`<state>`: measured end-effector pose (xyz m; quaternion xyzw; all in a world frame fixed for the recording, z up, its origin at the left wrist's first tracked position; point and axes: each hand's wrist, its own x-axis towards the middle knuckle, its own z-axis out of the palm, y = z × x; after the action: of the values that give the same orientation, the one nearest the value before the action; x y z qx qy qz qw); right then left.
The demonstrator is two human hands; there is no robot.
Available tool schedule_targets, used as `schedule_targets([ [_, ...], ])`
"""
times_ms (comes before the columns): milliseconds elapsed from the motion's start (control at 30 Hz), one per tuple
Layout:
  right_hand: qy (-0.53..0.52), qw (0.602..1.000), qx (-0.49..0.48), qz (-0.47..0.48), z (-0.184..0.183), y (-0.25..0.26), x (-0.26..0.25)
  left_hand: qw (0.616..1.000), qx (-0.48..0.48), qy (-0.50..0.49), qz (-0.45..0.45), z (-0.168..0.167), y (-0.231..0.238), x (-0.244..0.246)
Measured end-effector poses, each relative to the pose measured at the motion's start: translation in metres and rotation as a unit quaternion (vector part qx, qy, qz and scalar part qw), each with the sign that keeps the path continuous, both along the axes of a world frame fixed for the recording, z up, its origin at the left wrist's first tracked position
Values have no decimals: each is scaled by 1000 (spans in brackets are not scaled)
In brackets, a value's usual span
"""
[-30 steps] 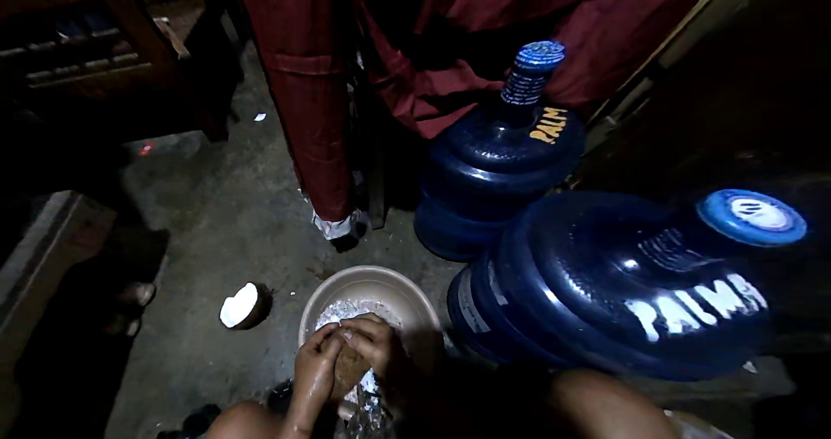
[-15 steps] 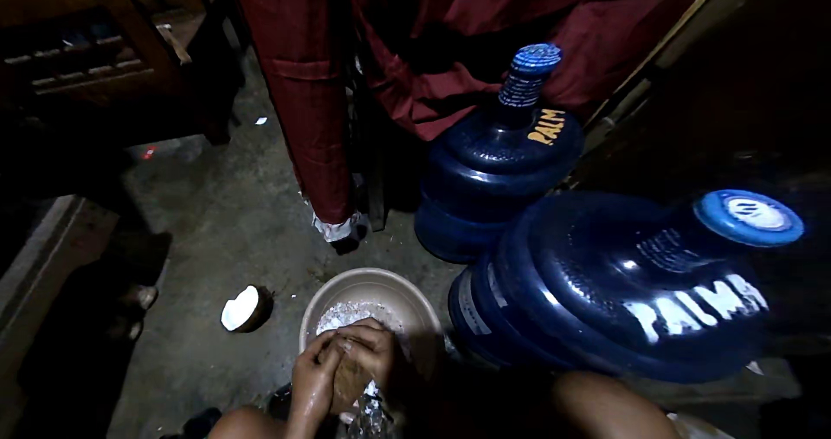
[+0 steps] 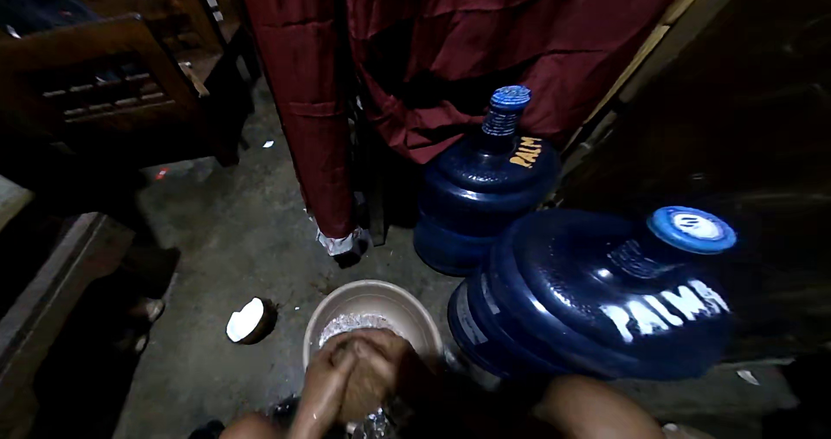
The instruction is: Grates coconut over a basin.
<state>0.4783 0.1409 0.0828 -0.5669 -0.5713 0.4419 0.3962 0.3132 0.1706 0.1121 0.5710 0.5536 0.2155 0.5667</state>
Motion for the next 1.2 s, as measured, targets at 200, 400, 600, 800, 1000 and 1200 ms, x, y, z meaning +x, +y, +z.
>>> schedule_targets([
  [200, 116, 977, -177, -25, -58, 37, 2, 996, -59, 58, 26, -69, 35, 8],
  [400, 104, 950, -291, -34, -19, 59, 10, 987, -150, -7, 56, -49, 50, 18],
  [600, 65, 997, 15, -43, -36, 3, -13, 997, 18, 11, 74, -37, -7, -6],
  [800, 149, 956, -248, -50, -59, 54, 4, 992, -92, 80, 39, -74, 51, 13],
  [1000, 109, 977, -176, -43, -4, 30, 6, 997, -65, 10, 29, -20, 33, 11],
  [1200, 152, 986, 1, -63, -69, 13, -10, 995, 22, 61, 75, -55, 10, 4],
])
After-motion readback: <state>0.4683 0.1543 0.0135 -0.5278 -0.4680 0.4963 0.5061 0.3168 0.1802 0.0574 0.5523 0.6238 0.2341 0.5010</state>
